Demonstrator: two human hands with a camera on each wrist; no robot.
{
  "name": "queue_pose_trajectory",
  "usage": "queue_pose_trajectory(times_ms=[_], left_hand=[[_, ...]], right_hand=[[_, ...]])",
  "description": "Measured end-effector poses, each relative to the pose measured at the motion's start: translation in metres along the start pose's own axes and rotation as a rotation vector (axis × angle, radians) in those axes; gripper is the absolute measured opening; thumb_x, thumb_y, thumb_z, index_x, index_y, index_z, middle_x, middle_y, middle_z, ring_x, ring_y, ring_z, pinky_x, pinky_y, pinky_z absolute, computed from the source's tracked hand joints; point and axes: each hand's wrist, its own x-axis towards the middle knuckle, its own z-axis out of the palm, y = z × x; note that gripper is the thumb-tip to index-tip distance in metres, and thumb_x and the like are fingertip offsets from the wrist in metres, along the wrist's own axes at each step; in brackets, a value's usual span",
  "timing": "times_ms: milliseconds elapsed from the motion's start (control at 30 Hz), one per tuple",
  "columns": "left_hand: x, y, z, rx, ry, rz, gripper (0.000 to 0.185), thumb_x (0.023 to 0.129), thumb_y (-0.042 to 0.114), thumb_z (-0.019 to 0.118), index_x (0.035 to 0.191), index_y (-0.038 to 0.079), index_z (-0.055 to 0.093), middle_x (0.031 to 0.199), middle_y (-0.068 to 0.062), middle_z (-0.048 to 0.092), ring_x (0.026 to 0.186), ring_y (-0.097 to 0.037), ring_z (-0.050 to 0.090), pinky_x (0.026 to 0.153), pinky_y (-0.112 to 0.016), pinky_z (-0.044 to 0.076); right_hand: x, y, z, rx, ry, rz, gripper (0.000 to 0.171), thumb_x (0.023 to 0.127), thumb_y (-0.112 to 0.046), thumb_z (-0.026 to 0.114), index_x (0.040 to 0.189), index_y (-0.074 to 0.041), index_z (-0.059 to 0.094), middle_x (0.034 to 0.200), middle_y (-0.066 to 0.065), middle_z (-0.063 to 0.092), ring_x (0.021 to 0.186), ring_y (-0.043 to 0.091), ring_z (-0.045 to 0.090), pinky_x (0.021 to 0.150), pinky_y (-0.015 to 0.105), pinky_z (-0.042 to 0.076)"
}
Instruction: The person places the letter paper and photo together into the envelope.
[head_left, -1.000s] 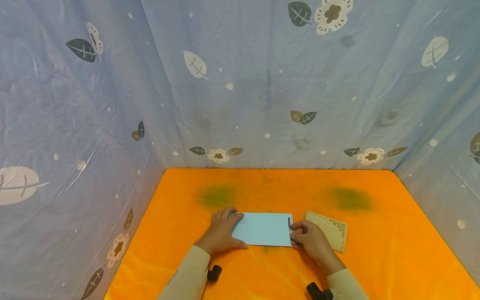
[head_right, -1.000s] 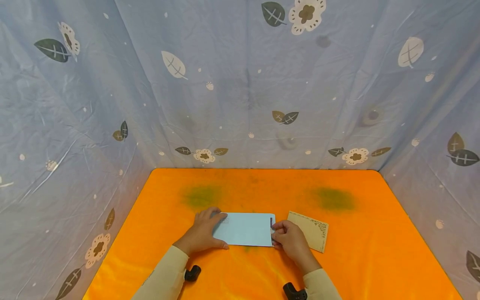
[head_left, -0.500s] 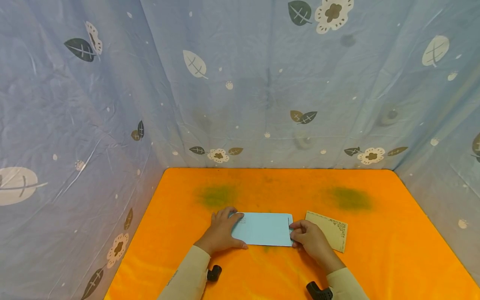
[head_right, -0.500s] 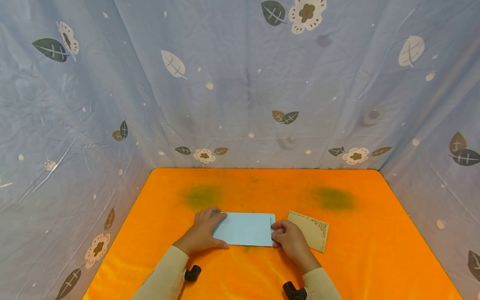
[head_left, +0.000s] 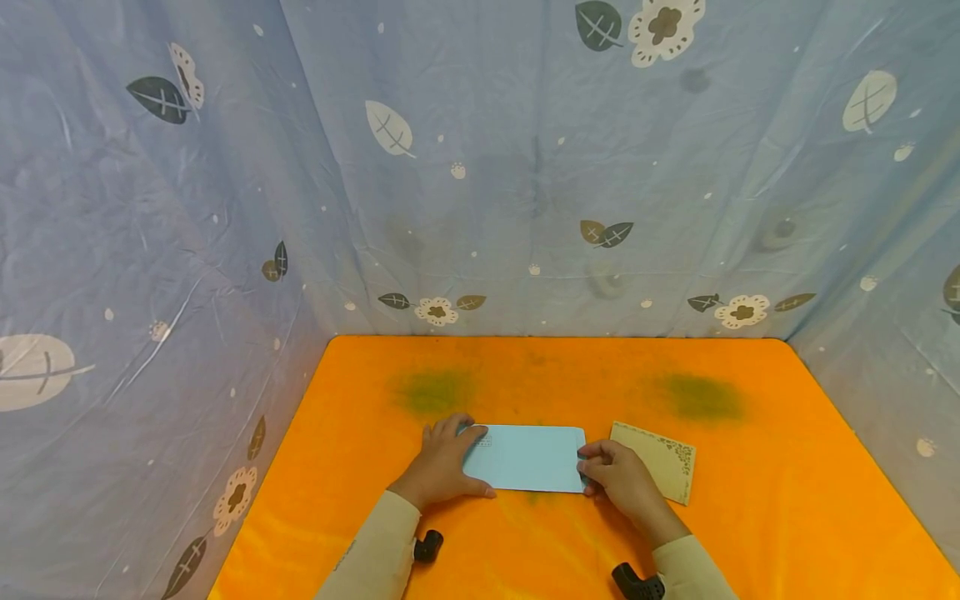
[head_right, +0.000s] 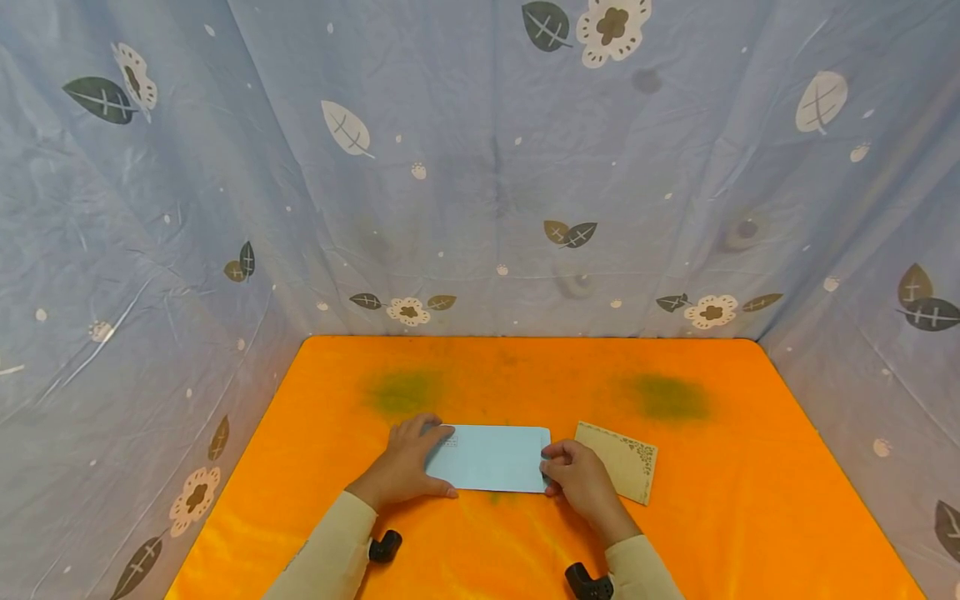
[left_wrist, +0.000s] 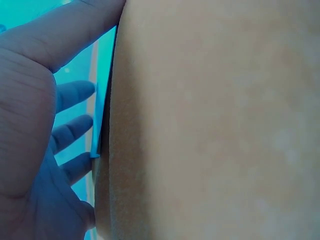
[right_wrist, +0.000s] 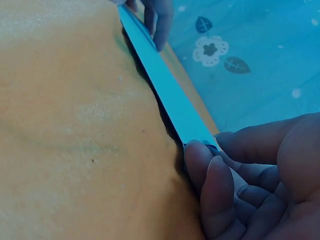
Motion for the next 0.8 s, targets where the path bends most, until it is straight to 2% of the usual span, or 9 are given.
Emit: queue_pose_trajectory(times_ms=[400,800], left_hand=[[-0.0006,0.0014,-0.0016,-0.013,-0.006,-0.004,0.101,0.078,0.061,0.096,0.160,0.017,0.056,0.160,-0.012,0.042,0.149,-0.040,0.035,0.121,-0.076,0.013],[0.0000,-0.0007,-0.0009,-0.004,-0.002,0.005,0.101,0.079,0.063,0.094,0.161,0.019,0.055,0.161,-0.011,0.041,0.151,-0.039,0.034,0.121,-0.077,0.012]], right_hand=[[-0.0025,-0.0013,0.0001,0.009,0.018,0.008,0.022,0.108,-0.003,0.065,0.127,0.009,0.066,0.085,0.015,0.067,0.071,0.032,0.068,0.061,0.034,0.060],[-0.0033,-0.0006,-0.0023,0.040,0.038,0.023,0.026,0.108,-0.009,0.068,0.127,0.009,0.067,0.094,0.014,0.070,0.074,0.033,0.070,0.064,0.036,0.063]])
